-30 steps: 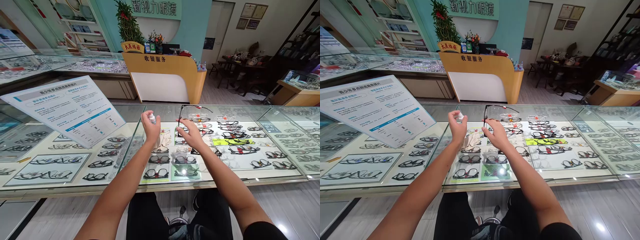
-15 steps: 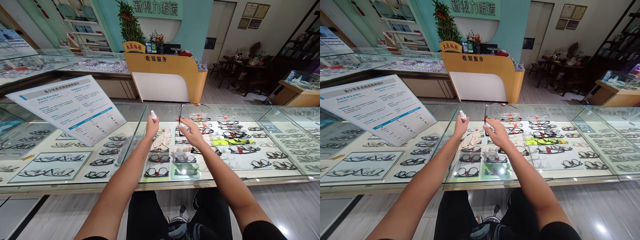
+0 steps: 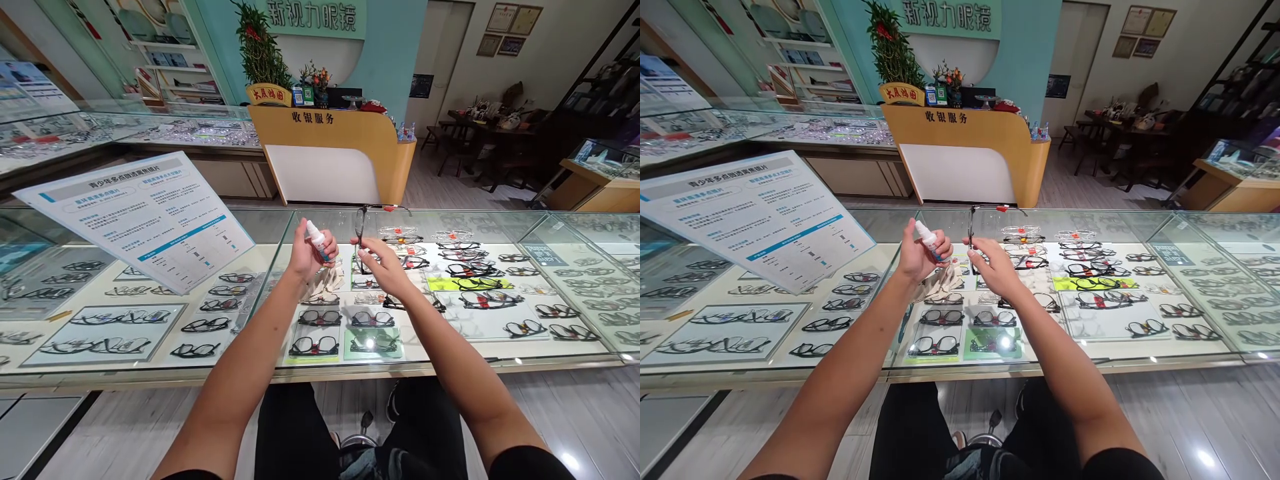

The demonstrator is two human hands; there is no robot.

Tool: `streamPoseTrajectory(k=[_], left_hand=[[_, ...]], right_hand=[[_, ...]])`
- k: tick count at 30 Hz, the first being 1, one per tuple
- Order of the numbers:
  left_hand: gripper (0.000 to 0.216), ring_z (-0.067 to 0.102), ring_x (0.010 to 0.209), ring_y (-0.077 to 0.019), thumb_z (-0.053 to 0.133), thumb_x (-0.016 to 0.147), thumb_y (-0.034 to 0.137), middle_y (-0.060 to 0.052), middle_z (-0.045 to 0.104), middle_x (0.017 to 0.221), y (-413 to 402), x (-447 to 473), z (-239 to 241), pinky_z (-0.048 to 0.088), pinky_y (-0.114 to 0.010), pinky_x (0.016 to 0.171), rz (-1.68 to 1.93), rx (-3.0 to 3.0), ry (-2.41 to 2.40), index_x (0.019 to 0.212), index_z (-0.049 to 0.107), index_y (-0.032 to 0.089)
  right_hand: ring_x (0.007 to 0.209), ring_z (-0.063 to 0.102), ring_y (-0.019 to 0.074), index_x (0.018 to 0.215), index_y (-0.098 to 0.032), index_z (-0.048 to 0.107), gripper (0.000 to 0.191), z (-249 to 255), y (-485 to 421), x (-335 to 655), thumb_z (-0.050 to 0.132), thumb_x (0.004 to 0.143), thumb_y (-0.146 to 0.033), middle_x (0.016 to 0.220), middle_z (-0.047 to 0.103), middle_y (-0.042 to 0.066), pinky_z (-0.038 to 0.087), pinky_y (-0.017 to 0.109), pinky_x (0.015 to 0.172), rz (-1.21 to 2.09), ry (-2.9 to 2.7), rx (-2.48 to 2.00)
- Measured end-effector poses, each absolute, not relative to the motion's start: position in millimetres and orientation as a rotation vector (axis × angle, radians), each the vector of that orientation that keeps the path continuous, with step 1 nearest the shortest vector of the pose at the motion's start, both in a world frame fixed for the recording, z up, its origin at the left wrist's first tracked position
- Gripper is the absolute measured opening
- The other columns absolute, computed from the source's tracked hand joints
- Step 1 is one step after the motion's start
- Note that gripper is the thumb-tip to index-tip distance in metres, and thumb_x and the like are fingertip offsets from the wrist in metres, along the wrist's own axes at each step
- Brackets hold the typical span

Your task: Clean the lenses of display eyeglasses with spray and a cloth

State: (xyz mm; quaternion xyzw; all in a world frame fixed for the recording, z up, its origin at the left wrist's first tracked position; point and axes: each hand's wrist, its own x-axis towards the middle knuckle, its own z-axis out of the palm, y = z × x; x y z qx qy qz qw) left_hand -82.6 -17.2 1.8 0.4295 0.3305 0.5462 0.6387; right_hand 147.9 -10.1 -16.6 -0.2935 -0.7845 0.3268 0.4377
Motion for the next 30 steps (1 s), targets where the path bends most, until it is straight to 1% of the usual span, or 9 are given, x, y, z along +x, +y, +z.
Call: streamPoseTrajectory(k=[3,7,9,12,16,20,24,27,30], left_hand=[[0.079,0.042,0.060,-0.0160,0.047,0.082,0.100,0.000,0.038,0.064,-18,-80,2,0.031,-0.026,0.047,1.252,1.034,0.779,0.064,0.049,0.023],[0.070,0.045,0.063,-0.0156,0.058,0.082,0.089,-0.002,0.047,0.066,-16,-75,-7,0.035,-0.027,0.053,1.331,1.285,1.052,0.065,0.057,0.021],[0.065,0.045,0.064,-0.0152,0.059,0.083,0.083,-0.003,0.051,0.067,-14,-73,-13,0.036,-0.027,0.055,1.332,1.401,1.170,0.065,0.057,0.021],[0.061,0.044,0.063,-0.0151,0.054,0.086,0.079,-0.003,0.054,0.067,-13,-71,-18,0.036,-0.028,0.055,1.312,1.455,1.221,0.067,0.055,0.022],[0.060,0.044,0.062,-0.0149,0.054,0.089,0.079,-0.001,0.051,0.066,-14,-72,-19,0.036,-0.028,0.056,1.350,1.429,1.190,0.071,0.055,0.022],[0.061,0.046,0.065,-0.0150,0.055,0.092,0.079,-0.001,0.051,0.071,-17,-73,-16,0.037,-0.027,0.057,1.359,1.458,1.153,0.072,0.057,0.021],[0.061,0.048,0.068,-0.0162,0.049,0.095,0.077,-0.002,0.052,0.074,-17,-74,-17,0.037,-0.029,0.060,1.250,1.560,1.181,0.073,0.057,0.021],[0.057,0.046,0.068,-0.0166,0.049,0.098,0.072,-0.002,0.052,0.074,-16,-74,-21,0.037,-0.031,0.063,1.138,1.662,1.155,0.073,0.054,0.021],[0.054,0.041,0.067,-0.0163,0.051,0.099,0.067,0.000,0.048,0.072,-16,-73,-23,0.035,-0.032,0.065,1.078,1.735,1.125,0.071,0.050,0.022]], right_hand=[[0.136,0.067,0.0320,0.141,-0.029,0.078,0.052,-15,-12,148,0.052,0.112,-0.064,0.143,0.079,0.010,0.048,0.051,0.119,0.869,-1.970,-0.708],[0.134,0.069,0.0306,0.139,-0.030,0.080,0.051,-11,-15,147,0.054,0.111,-0.064,0.143,0.079,0.009,0.048,0.049,0.120,1.013,-1.992,-0.641],[0.135,0.069,0.0301,0.138,-0.030,0.081,0.050,-10,-17,147,0.056,0.111,-0.064,0.143,0.079,0.009,0.047,0.048,0.121,1.086,-1.995,-0.609],[0.136,0.069,0.0304,0.137,-0.030,0.082,0.051,-9,-19,146,0.058,0.110,-0.065,0.142,0.080,0.009,0.047,0.048,0.122,1.150,-1.993,-0.587],[0.133,0.070,0.0307,0.134,-0.030,0.083,0.052,-9,-19,145,0.060,0.108,-0.068,0.140,0.081,0.008,0.048,0.049,0.121,1.192,-1.991,-0.581],[0.135,0.069,0.0309,0.134,-0.030,0.083,0.053,-9,-16,145,0.062,0.106,-0.069,0.140,0.080,0.008,0.047,0.049,0.124,1.247,-1.899,-0.580],[0.129,0.071,0.0294,0.135,-0.029,0.082,0.055,-10,-10,147,0.064,0.104,-0.070,0.140,0.080,0.008,0.050,0.047,0.120,1.271,-1.726,-0.622],[0.121,0.072,0.0283,0.134,-0.028,0.082,0.055,-11,-6,148,0.067,0.101,-0.070,0.137,0.081,0.008,0.053,0.047,0.115,1.275,-1.651,-0.644],[0.124,0.071,0.0289,0.130,-0.028,0.083,0.054,-11,-5,148,0.068,0.100,-0.070,0.133,0.082,0.007,0.053,0.047,0.116,1.279,-1.630,-0.635]])
